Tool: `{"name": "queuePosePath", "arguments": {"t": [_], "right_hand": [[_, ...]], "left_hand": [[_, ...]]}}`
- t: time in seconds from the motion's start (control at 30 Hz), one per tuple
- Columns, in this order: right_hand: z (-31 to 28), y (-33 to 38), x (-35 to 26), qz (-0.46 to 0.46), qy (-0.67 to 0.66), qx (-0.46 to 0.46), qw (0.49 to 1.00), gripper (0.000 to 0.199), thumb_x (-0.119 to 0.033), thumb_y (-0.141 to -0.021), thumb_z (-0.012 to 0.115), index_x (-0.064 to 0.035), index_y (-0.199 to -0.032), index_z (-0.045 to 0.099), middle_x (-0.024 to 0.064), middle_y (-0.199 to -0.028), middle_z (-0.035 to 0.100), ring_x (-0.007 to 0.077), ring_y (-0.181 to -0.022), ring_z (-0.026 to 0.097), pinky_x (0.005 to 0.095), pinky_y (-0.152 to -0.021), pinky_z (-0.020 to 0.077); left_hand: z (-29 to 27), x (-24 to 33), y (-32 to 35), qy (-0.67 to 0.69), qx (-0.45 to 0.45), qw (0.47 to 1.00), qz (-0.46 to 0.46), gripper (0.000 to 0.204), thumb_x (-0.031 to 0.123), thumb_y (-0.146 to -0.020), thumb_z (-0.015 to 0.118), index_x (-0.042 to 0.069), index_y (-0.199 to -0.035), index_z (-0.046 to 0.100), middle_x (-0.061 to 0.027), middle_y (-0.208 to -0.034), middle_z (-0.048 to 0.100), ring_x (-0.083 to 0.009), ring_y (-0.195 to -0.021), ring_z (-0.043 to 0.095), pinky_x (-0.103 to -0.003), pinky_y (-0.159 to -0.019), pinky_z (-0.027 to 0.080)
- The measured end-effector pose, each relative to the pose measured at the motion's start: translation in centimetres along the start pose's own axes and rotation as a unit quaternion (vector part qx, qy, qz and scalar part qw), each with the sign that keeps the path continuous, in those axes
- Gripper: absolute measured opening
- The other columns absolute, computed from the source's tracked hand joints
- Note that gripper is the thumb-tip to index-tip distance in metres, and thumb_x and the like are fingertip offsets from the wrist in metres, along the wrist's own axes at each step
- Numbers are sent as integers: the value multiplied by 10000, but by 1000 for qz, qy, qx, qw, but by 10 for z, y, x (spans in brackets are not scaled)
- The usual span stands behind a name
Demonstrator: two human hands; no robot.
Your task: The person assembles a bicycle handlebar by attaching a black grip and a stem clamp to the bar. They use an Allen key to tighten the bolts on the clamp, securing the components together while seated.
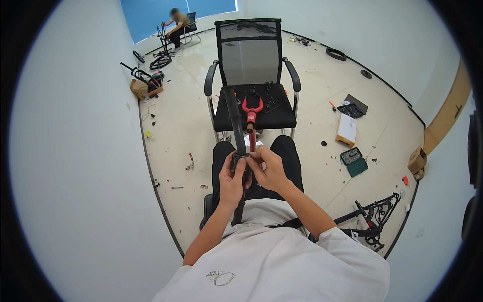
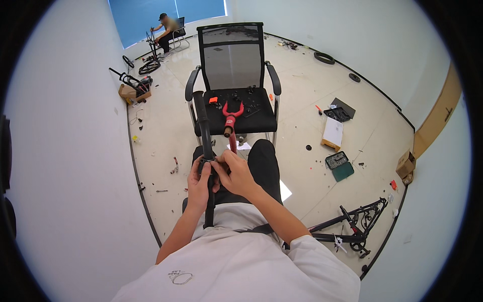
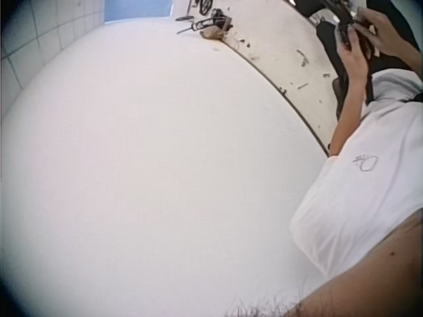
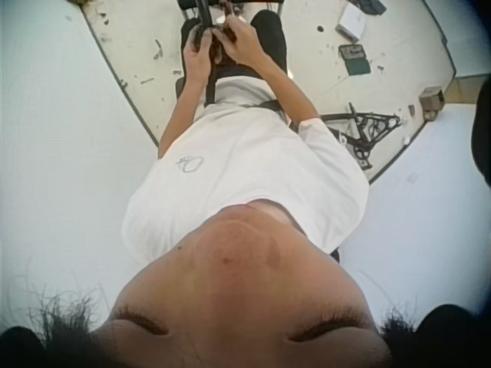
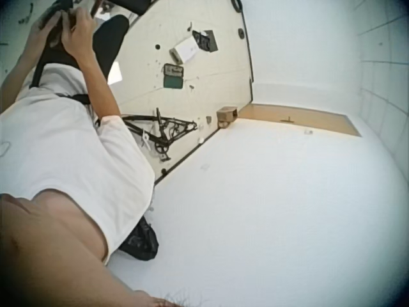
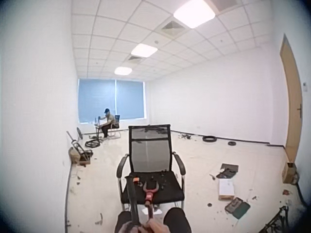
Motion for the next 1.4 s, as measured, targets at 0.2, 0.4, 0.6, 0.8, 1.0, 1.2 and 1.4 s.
{"name": "queuePosePath", "arguments": {"t": [0.2,0.4,0.6,0.8,1.0,1.2,1.4], "right_hand": [[-2,0,-8,11,-4,6,1000,128,-50,-877,682,19,-883,573,118,-729,587,213,-589,613,304,-531,461],[-2,-2,-12,-43,50,-30,997,114,-28,-863,662,14,-953,605,121,-799,610,277,-636,637,344,-553,491],[-6,-3,-25,-101,133,-67,984,205,-12,-841,638,-3,-1045,627,105,-859,614,289,-694,642,354,-571,500],[-7,-5,-31,-152,178,-66,970,212,-32,-824,667,-5,-1034,661,85,-871,623,244,-668,645,318,-557,508],[-20,-5,-27,-76,102,-18,992,186,-75,-807,732,-2,-966,669,80,-861,647,217,-605,651,292,-531,518],[-18,-2,-24,-89,102,-14,991,174,-35,-795,725,-8,-954,660,89,-843,642,234,-628,651,305,-544,519],[-14,-8,-36,-121,131,-40,983,171,-9,-797,692,-12,-964,658,92,-851,634,258,-672,647,319,-553,509]], "left_hand": [[-3,-2,-1,-6,-2,1000,3,315,206,-1003,554,27,-1254,487,7,-729,543,-47,-524,476,-206,-432,381],[-1,1,-1,7,7,1000,5,320,216,-1000,562,32,-1253,495,11,-721,542,-48,-521,478,-201,-434,379],[-2,-4,0,-8,-5,1000,-5,323,238,-997,572,56,-1255,502,-1,-722,544,-65,-533,492,-212,-430,377],[-6,-8,0,-15,-13,1000,-15,311,232,-1001,562,65,-1257,500,-14,-789,569,-81,-575,529,-224,-427,394],[-1,-4,0,-8,-21,1000,4,315,227,-1005,551,60,-1265,488,-23,-804,580,-81,-569,525,-221,-422,394],[-2,-6,1,-26,-25,999,-3,316,232,-1007,547,60,-1266,486,-19,-793,578,-81,-564,527,-218,-424,395],[-2,-4,0,-4,2,1000,0,354,225,-998,570,21,-1274,481,-7,-731,552,-56,-518,481,-203,-435,369]]}}
Point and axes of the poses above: each hand's wrist, its own y-axis away from the middle knuckle, its own z-axis out of the palm, x = y × z, the point moved 8 cm from there along -y, towards the middle knuckle
